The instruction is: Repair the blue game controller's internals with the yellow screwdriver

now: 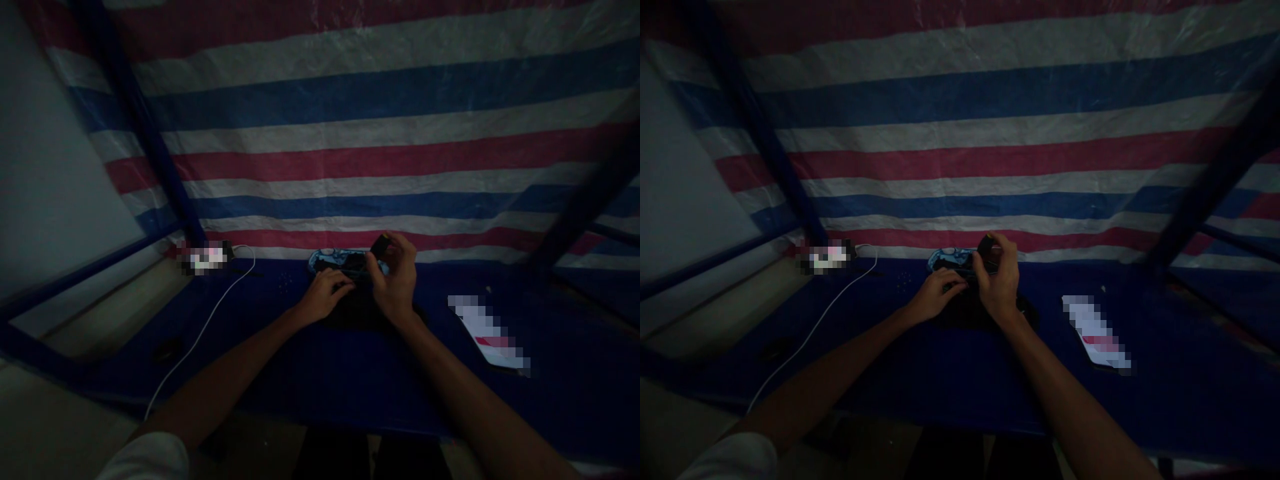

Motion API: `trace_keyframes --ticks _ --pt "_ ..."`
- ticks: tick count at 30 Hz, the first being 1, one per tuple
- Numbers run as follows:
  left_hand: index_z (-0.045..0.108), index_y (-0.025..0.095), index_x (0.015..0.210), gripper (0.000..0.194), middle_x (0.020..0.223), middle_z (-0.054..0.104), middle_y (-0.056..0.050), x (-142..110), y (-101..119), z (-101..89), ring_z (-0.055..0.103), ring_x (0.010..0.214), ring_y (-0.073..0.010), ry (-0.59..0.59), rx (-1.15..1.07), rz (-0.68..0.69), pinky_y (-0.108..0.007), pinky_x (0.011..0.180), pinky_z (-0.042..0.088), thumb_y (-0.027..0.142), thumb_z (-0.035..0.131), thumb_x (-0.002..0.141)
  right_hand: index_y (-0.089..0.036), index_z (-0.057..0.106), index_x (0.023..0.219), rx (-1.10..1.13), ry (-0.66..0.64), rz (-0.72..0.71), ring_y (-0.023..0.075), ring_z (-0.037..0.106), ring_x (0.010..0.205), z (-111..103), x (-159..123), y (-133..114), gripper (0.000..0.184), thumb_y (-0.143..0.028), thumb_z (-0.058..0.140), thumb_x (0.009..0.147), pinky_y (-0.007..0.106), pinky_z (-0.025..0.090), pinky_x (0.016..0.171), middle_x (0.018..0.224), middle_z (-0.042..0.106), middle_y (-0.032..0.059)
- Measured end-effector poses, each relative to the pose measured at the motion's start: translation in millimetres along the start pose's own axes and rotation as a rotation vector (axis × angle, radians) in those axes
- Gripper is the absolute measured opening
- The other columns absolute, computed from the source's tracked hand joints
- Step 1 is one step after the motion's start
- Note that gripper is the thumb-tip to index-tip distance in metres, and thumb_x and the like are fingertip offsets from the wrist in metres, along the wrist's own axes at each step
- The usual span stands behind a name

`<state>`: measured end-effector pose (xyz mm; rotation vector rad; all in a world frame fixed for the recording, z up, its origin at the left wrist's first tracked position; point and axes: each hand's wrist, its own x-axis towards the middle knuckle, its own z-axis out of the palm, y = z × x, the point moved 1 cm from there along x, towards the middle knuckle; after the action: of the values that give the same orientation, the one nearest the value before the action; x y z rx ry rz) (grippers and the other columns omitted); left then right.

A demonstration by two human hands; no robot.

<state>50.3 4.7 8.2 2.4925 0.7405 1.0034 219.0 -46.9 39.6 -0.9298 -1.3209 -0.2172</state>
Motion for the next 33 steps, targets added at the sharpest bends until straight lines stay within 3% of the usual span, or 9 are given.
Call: trace_keyframes --ticks 6,13,24,29,33 --pt "0.079 0.023 0.102 0.015 0.103 0.078 -0.005 9 -10 -24.0 0.068 0.1 -0.0222 0.135 -0.027 0.033 -0.04 0.096 0.05 0.029 0.065 0.099 -0.031 0.043 0.142 0.05 0.156 0.063 0.0222 0.062 0.108 -3 2 1 0.055 -0.032 0.067 0.093 0.041 0.059 0.087 0.132 0.052 0.0094" --pt "0.081 0.026 0.1 0.012 0.099 0.078 -0.004 12 -30 -69.1 0.07 0.094 -0.0208 0.151 0.049 -0.076 -0.038 0.089 0.054 0.022 0.074 0.092 -0.031 0.044 0.141 0.04 0.112 0.072 0.0226 0.062 0.109 1 -2 4 0.053 -0.03 0.067 0.093 0.043 0.058 0.089 0.131 0.055 0.0092" --pt "0.08 0.023 0.097 0.01 0.096 0.079 -0.004 -20 -55 -108.6 0.069 0.092 -0.0213 0.168 0.285 -0.152 -0.035 0.087 0.052 0.02 0.073 0.09 -0.027 0.047 0.14 -0.039 0.06 0.014 0.0228 0.063 0.108 1 -5 6 0.051 -0.032 0.066 0.094 0.043 0.06 0.088 0.13 0.056 0.0109" --pt "0.079 0.022 0.097 0.01 0.098 0.078 -0.005 -23 -66 -121.8 0.068 0.092 -0.0213 0.016 0.299 -0.111 -0.035 0.088 0.05 0.023 0.07 0.093 -0.027 0.046 0.141 -0.029 0.058 0.012 0.0213 0.063 0.106 -1 -6 7 0.052 -0.031 0.067 0.094 0.041 0.061 0.087 0.129 0.055 0.0097" --pt "0.079 0.023 0.094 0.01 0.098 0.077 -0.005 -26 -76 -120.4 0.066 0.095 -0.0221 -0.129 0.303 -0.06 -0.035 0.09 0.048 0.027 0.07 0.093 -0.027 0.046 0.141 -0.025 0.051 0.003 0.0222 0.062 0.11 0 -6 8 0.053 -0.03 0.067 0.093 0.042 0.06 0.088 0.13 0.054 0.0105"
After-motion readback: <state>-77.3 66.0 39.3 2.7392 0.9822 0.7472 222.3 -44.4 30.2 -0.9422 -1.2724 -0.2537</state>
